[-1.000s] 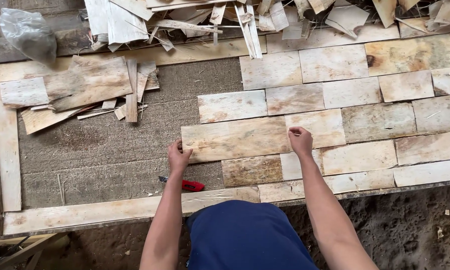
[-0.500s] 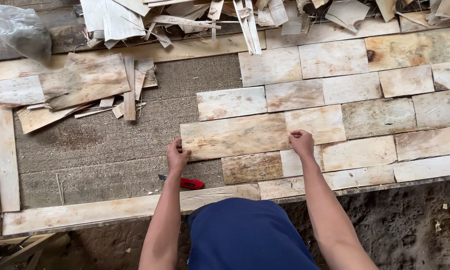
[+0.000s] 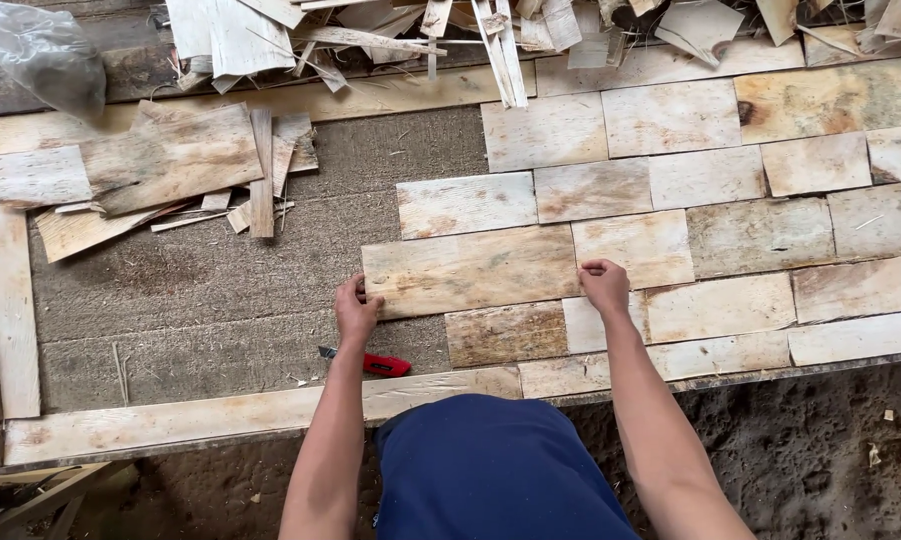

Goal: Cutting thin wood pieces with a utility knife and arranging them in a tiled pattern on a surface

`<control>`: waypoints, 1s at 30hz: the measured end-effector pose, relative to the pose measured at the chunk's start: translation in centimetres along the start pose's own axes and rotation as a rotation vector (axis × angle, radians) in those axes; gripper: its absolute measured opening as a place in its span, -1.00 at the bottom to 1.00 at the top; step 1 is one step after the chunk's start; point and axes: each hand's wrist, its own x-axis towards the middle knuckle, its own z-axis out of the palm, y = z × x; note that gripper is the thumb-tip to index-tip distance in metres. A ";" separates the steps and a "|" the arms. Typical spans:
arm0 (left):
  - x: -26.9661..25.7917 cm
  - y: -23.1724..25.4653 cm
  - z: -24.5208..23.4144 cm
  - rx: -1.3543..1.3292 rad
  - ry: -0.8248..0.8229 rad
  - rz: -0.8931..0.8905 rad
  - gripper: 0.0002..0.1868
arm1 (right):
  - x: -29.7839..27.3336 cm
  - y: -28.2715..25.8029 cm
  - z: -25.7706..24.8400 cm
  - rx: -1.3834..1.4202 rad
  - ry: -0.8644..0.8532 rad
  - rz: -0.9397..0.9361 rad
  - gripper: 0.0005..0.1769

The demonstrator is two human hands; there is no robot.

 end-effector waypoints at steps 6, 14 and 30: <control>0.4 -1.2 0.3 -0.014 0.027 0.042 -0.33 | 0.6 0.8 0.6 -0.041 0.008 -0.024 -0.72; -0.9 -2.3 -2.5 -0.060 0.131 0.053 -0.55 | -1.1 -2.1 1.3 -0.031 0.040 -0.126 -0.73; 12.9 -1.0 -21.6 0.400 0.230 0.258 -0.52 | -13.5 -15.3 12.6 -0.016 -0.274 -0.206 -0.75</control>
